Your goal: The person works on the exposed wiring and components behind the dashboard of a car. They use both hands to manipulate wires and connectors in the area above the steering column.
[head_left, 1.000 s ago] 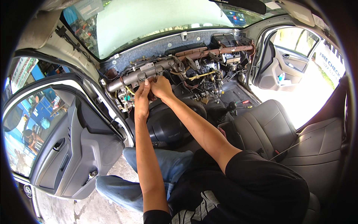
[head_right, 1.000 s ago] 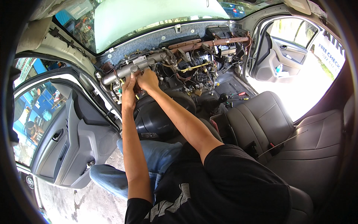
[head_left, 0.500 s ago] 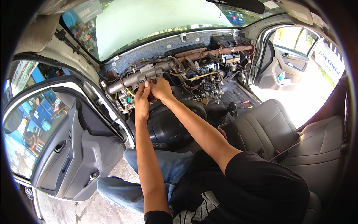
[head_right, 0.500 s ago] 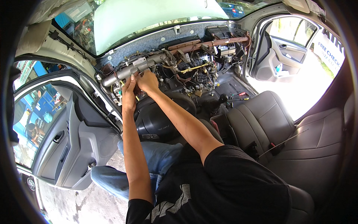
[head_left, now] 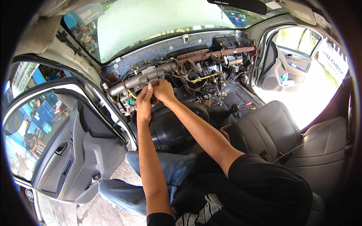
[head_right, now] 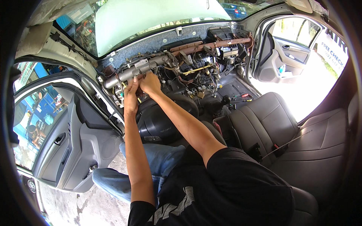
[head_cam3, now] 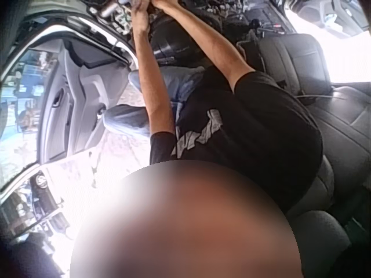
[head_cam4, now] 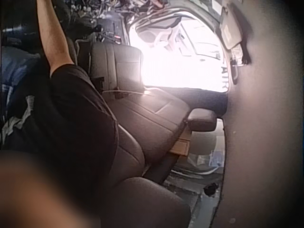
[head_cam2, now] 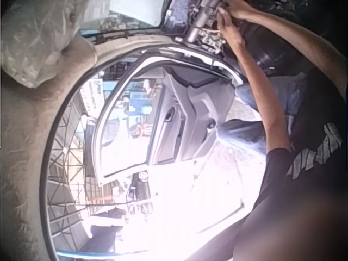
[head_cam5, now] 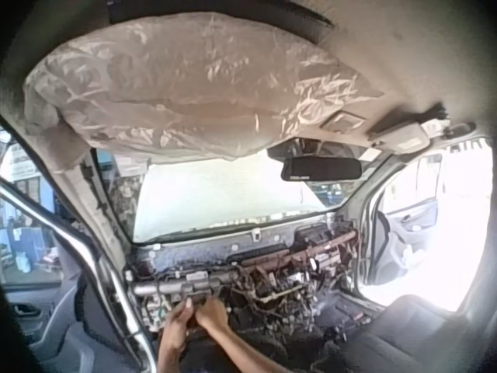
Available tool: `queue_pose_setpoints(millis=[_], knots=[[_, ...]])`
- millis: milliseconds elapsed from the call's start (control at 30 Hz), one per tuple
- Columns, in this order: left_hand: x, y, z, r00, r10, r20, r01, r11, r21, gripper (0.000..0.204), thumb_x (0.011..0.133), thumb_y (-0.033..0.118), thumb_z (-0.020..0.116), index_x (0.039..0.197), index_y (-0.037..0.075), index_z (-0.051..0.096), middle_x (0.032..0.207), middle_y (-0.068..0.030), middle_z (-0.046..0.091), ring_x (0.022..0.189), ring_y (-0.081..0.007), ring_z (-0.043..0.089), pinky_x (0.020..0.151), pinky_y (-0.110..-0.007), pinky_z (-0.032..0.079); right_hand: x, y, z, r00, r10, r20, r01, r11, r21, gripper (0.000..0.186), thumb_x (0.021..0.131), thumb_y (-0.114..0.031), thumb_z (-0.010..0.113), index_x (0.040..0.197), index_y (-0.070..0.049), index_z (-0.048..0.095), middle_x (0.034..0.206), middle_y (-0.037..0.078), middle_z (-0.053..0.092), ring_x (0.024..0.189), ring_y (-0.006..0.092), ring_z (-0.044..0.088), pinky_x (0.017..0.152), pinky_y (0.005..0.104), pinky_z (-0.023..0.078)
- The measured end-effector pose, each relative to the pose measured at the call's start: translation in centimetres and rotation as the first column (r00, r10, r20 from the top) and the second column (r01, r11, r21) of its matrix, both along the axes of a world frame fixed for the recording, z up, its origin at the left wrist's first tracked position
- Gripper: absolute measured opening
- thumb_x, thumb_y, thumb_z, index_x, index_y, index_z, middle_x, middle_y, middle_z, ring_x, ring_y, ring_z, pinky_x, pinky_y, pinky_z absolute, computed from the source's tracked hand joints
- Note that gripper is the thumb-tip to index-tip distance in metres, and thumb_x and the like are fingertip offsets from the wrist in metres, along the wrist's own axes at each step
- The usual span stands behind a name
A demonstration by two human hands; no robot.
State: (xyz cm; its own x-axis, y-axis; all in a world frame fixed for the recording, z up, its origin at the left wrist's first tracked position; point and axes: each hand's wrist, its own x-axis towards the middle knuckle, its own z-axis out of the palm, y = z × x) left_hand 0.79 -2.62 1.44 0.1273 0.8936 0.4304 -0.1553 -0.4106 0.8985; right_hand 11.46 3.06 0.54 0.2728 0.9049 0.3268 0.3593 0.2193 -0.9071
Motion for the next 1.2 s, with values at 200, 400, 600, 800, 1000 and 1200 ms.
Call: queue_pose_setpoints(millis=[200, 400, 600, 800, 1000, 1200], knots=[[-0.1, 0.1, 0.0, 1.0, -0.012, -0.011, 0.012, 1.0, 0.018, 0.046, 0.106, 0.042, 0.055, 0.125, 0.003, 0.07, 0.078, 0.0038, 0.056, 0.067, -0.0052, 0.045, 0.061, -0.022, 0.039, 0.1, 0.1, -0.3, 0.998, 0.045, -0.043, -0.045, 0.999, 0.017, 0.029, 0.087, -0.024, 0.07, 0.096, 0.004, 0.071, 0.094, 0.022, 0.074, 0.085, 0.0321, 0.073, 0.07, 0.0409, 0.056], [-0.1, 0.4, -0.2, 1.0, 0.003, 0.022, -0.002, 0.998, -0.062, 0.049, 0.105, 0.04, 0.057, 0.136, 0.002, 0.06, 0.082, 0.0017, 0.058, 0.069, -0.006, 0.047, 0.061, -0.023, 0.04, 0.1, 0.6, -0.5, 1.0, 0.029, -0.008, -0.029, 0.999, -0.013, 0.036, 0.091, -0.03, 0.067, 0.097, 0.004, 0.07, 0.096, 0.024, 0.073, 0.09, 0.0357, 0.072, 0.074, 0.0444, 0.055], [0.1, 0.4, -0.2, 0.999, 0.005, 0.046, -0.002, 0.998, -0.068, 0.047, 0.105, 0.038, 0.059, 0.137, 0.004, 0.06, 0.085, 0.0006, 0.06, 0.071, -0.0067, 0.049, 0.063, -0.024, 0.041, 0.1, 1.0, -0.8, 0.999, 0.042, 0.004, -0.041, 0.999, -0.031, 0.037, 0.091, -0.033, 0.066, 0.098, 0.004, 0.07, 0.099, 0.027, 0.072, 0.096, 0.04, 0.071, 0.08, 0.0478, 0.055], [-0.1, 0.1, -0.1, 0.999, -0.041, 0.027, 0.041, 0.999, -0.019, 0.04, 0.105, 0.036, 0.059, 0.129, 0.006, 0.067, 0.089, 0.0014, 0.065, 0.072, -0.0062, 0.05, 0.064, -0.023, 0.041, 0.0, 1.2, -1.2, 0.999, 0.035, 0.032, -0.037, 0.997, 0.074, 0.037, 0.096, -0.029, 0.064, 0.095, 0.007, 0.068, 0.091, 0.025, 0.072, 0.084, 0.0347, 0.073, 0.068, 0.0435, 0.054], [0.1, -0.1, -0.2, 1.0, 0.008, 0.02, -0.007, 1.0, -0.005, 0.041, 0.105, 0.036, 0.059, 0.132, 0.005, 0.064, 0.09, 0.0008, 0.065, 0.075, -0.0065, 0.051, 0.066, -0.023, 0.042, 0.2, 0.9, -0.6, 0.998, 0.061, -0.005, -0.061, 0.998, 0.005, 0.051, 0.099, -0.043, 0.054, 0.094, 0.005, 0.07, 0.096, 0.029, 0.071, 0.094, 0.0444, 0.069, 0.079, 0.051, 0.054], [0.0, 0.1, -0.1, 1.0, 0.022, -0.012, -0.023, 0.998, -0.059, 0.051, 0.102, 0.043, 0.061, 0.133, 0.002, 0.06, 0.087, 0.0014, 0.06, 0.075, -0.0067, 0.051, 0.066, -0.023, 0.042, 0.2, 0.2, -0.1, 0.997, 0.074, -0.009, -0.073, 0.99, 0.118, 0.062, 0.104, -0.048, 0.044, 0.091, 0.007, 0.068, 0.088, 0.03, 0.07, 0.087, 0.0441, 0.069, 0.076, 0.049, 0.052]])
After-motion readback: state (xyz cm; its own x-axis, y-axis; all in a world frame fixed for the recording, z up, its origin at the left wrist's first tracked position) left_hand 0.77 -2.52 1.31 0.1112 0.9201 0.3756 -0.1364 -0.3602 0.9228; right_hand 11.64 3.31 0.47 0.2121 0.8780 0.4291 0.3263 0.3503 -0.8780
